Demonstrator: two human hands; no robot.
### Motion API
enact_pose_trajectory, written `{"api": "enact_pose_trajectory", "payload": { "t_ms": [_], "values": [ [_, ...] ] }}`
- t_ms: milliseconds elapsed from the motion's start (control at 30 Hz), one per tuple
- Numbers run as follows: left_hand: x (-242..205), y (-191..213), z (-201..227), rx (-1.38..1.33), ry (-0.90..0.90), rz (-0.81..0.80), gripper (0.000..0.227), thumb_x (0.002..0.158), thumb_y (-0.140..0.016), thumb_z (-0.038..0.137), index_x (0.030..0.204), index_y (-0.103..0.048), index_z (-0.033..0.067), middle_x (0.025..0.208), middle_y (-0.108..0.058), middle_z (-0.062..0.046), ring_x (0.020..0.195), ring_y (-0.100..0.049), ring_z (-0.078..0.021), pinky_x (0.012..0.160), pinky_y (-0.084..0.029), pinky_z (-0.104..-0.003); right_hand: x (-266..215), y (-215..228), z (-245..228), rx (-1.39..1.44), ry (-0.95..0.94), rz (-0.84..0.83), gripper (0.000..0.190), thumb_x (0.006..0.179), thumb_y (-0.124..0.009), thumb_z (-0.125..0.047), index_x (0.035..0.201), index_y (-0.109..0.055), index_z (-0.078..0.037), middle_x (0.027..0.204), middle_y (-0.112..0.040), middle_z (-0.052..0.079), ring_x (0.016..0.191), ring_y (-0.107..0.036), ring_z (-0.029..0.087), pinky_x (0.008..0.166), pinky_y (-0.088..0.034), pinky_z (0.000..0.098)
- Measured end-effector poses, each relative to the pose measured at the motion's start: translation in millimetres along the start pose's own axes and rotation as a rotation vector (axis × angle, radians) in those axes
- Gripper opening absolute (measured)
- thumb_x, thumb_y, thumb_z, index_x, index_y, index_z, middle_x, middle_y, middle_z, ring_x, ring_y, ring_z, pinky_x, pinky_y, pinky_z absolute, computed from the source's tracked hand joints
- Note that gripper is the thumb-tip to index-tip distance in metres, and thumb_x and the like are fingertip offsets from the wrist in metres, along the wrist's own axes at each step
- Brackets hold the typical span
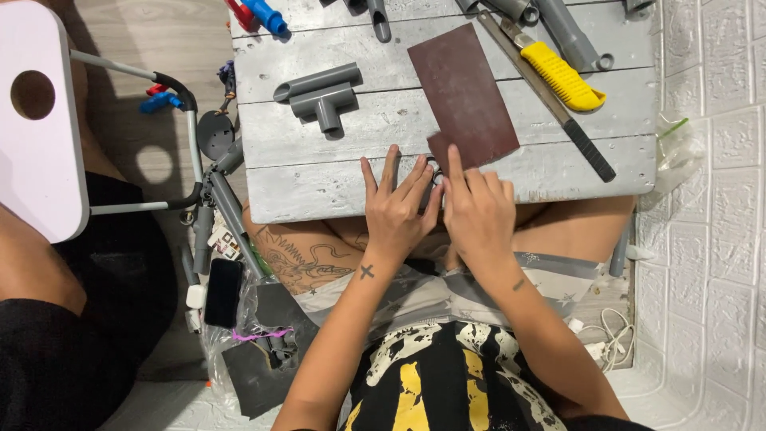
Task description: Sanding the edges and surfaces of small plastic rings using sandpaper to smooth them.
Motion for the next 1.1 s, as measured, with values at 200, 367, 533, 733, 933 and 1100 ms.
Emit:
{"api": "enact_pose_trajectory", "payload": {
  "t_ms": [200, 367, 533, 733, 933, 1100],
  "values": [
    [-2, -2, 0, 0.003, -0.001, 0.002, 0.029, 0.083, -0.081, 0.026, 0.107, -0.080, 0.0094, 0.111, -0.079, -0.009, 0.129, -0.061, -0.0348, 0.121, -0.022, -0.064, -8, -3, 2, -0.019, -0.003, -0.022, 0.041, 0.102, -0.063, -0.025, 0.141, -0.066, -0.010, 0.079, -0.058, 0.004, 0.074, -0.055, 0.022, 0.069, -0.038, 0.0339],
    [-4, -1, 0, 0.001, -0.016, 0.005, 0.030, 0.080, -0.082, 0.023, 0.107, -0.080, 0.0092, 0.110, -0.079, -0.009, 0.128, -0.062, -0.0365, 0.121, -0.023, -0.065, 17, 0, 1, 0.039, -0.013, -0.005, 0.038, 0.103, -0.063, -0.024, 0.139, -0.067, -0.010, 0.079, -0.058, 0.005, 0.075, -0.055, 0.024, 0.069, -0.039, 0.0350],
    [-2, -1, -1, -0.017, 0.002, 0.020, 0.028, 0.083, -0.082, 0.026, 0.106, -0.080, 0.0095, 0.110, -0.079, -0.009, 0.128, -0.062, -0.0362, 0.120, -0.024, -0.065, -12, 15, 18, 0.160, -0.128, -0.082, 0.043, 0.107, -0.060, -0.022, 0.147, -0.062, -0.007, 0.084, -0.062, 0.006, 0.080, -0.057, 0.023, 0.072, -0.039, 0.0328],
    [-1, -1, 0, -0.008, 0.006, 0.001, 0.029, 0.082, -0.083, 0.025, 0.106, -0.081, 0.0095, 0.110, -0.079, -0.008, 0.130, -0.061, -0.0356, 0.121, -0.021, -0.064, -24, 4, 4, 0.176, -0.106, -0.080, 0.041, 0.105, -0.060, -0.022, 0.142, -0.064, -0.006, 0.082, -0.062, 0.006, 0.080, -0.057, 0.023, 0.073, -0.038, 0.0341],
    [-1, -1, 0, -0.010, 0.012, 0.000, 0.029, 0.081, -0.083, 0.024, 0.107, -0.081, 0.0096, 0.110, -0.079, -0.008, 0.129, -0.061, -0.0355, 0.121, -0.022, -0.063, -4, -5, 1, 0.059, -0.053, 0.001, 0.039, 0.103, -0.066, -0.023, 0.138, -0.067, -0.006, 0.082, -0.060, 0.004, 0.078, -0.055, 0.021, 0.073, -0.039, 0.0338],
    [1, 2, 1, -0.008, 0.007, 0.007, 0.028, 0.083, -0.083, 0.025, 0.106, -0.080, 0.0090, 0.110, -0.079, -0.009, 0.129, -0.061, -0.0365, 0.120, -0.024, -0.064, -17, 10, 0, 0.042, -0.035, -0.041, 0.039, 0.104, -0.062, -0.023, 0.140, -0.067, -0.008, 0.081, -0.060, 0.006, 0.078, -0.056, 0.023, 0.074, -0.039, 0.0353]
  ]
}}
Point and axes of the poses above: each hand's wrist, its own x-axis towards the middle knuckle, its own y-axis out of the back of the hand, z = x × y, the point moved 7 cm from there along x, towards the middle knuckle
